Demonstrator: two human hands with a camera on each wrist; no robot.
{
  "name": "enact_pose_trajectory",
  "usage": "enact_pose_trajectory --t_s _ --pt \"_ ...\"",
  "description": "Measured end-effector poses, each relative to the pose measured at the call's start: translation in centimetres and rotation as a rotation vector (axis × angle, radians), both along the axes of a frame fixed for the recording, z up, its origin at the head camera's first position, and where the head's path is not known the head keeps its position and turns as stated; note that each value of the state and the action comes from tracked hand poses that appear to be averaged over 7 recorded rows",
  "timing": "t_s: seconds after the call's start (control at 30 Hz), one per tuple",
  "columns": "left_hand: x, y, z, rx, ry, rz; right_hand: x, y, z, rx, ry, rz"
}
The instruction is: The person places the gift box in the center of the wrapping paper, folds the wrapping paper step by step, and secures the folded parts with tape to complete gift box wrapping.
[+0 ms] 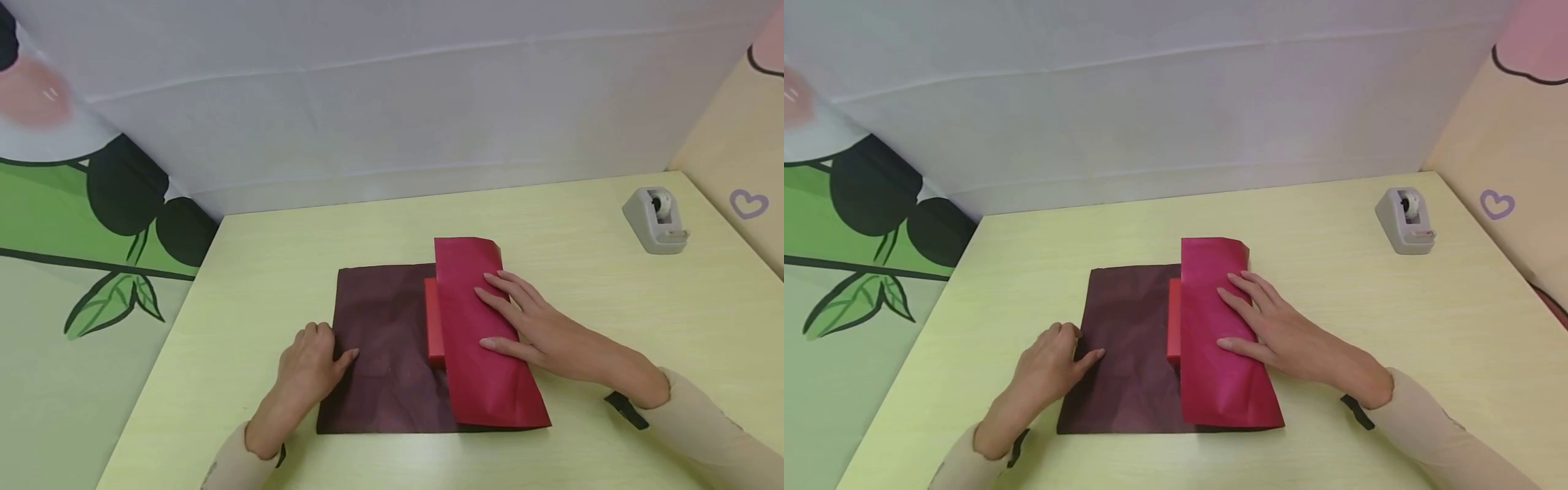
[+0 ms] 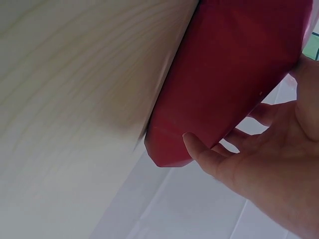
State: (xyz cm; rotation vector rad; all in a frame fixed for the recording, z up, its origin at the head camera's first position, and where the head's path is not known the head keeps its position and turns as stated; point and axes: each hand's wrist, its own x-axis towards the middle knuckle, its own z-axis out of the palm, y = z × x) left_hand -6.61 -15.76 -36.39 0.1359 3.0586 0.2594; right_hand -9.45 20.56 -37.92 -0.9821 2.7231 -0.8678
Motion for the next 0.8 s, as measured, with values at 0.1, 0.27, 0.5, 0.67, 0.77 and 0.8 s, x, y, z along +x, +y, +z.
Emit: enact_pose_trajectory --t_s 0.1,0.27,0.5,0.67,0.77,0.8 --pt "-0.02 0.09 0.00 0.004 -0.001 -0.006 -0.06 0.00 -0.11 -0.001 0.007 0.003" --pt "-0.04 0.19 0.08 0.007 -0.018 0.001 -0.10 -0.02 -0.04 -0.003 0.005 0.003" --pt "-0.06 0.24 0.09 0.012 -0.019 0.013 -0.15 -0.08 -0.18 -0.003 0.000 0.001" --pt "-0.09 0.20 0.16 0.013 -0.024 0.017 -0.13 -0.05 -0.22 -0.001 -0.003 0.001" --pt "-0.13 0.12 0.17 0.013 -0.037 0.020 -0.09 -0.02 -0.17 -0.002 -0.001 0.003" --pt "-0.14 0.09 0.17 0.012 -0.040 0.019 -0.09 -0.02 -0.17 -0.002 -0.001 0.003"
